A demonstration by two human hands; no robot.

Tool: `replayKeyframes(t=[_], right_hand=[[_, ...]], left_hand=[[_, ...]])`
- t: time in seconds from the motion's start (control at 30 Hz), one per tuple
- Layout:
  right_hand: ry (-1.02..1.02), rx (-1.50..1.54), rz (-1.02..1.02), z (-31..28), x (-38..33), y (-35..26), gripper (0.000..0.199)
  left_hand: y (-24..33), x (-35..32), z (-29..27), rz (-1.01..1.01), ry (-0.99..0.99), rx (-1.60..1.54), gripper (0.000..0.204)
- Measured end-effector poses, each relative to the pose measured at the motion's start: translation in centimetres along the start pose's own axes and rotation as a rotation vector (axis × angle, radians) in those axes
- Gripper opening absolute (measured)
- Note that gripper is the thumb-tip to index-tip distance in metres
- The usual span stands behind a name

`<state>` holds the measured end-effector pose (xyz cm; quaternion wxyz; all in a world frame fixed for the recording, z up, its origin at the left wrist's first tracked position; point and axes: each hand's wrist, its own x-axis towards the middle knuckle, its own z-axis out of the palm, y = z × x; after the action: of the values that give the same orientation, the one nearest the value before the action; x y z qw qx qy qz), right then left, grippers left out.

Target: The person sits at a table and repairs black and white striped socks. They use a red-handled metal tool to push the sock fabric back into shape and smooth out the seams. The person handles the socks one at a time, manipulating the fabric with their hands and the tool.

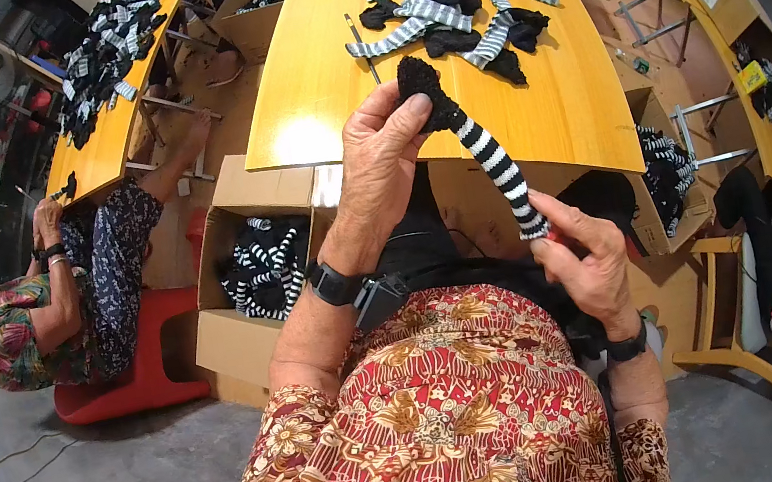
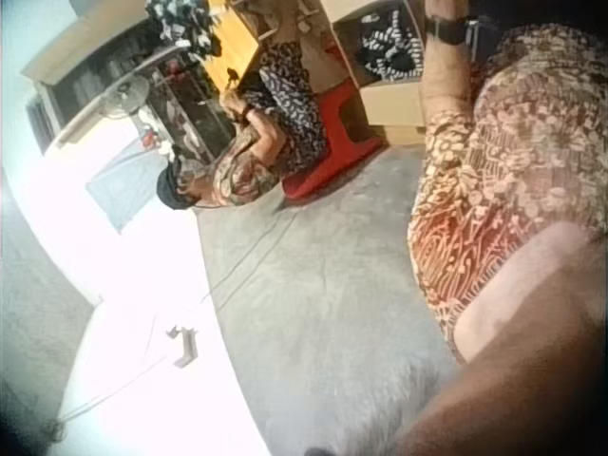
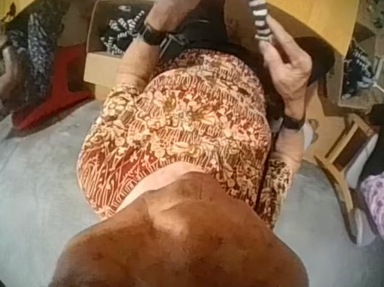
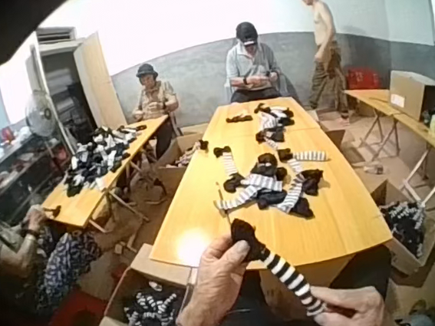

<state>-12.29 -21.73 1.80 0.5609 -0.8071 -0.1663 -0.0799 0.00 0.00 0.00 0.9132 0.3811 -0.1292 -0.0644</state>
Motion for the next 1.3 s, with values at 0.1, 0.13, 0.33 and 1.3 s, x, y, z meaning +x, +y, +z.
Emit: replayKeyframes(t=[0.1, 0.13, 0.33, 1.3], right_hand=[[-0.095, 0.538, 0.38, -1.3, 0.2, -0.2, 0.046], [-0.097, 0.677, 0.41, -1.6, 0.4, -0.1, 0.046], [0.068, 0.284, 0.372, 0.3, 0.5, -0.6, 0.044], [0.279, -0.296, -0.23, 3.0, 1.5, 1.8, 0.045]], left_hand=[[-0.1, 0.1, 0.3, 0.053, -0.019, -0.01, 0.024], [-0.4, 0.3, 0.2, 0.081, -0.028, 0.021, 0.023], [-2.0, 0.7, -0.1, 0.088, 0.109, 0.213, 0.024], [-2.9, 0.3, 1.0, 0.079, 0.024, 0.176, 0.009]])
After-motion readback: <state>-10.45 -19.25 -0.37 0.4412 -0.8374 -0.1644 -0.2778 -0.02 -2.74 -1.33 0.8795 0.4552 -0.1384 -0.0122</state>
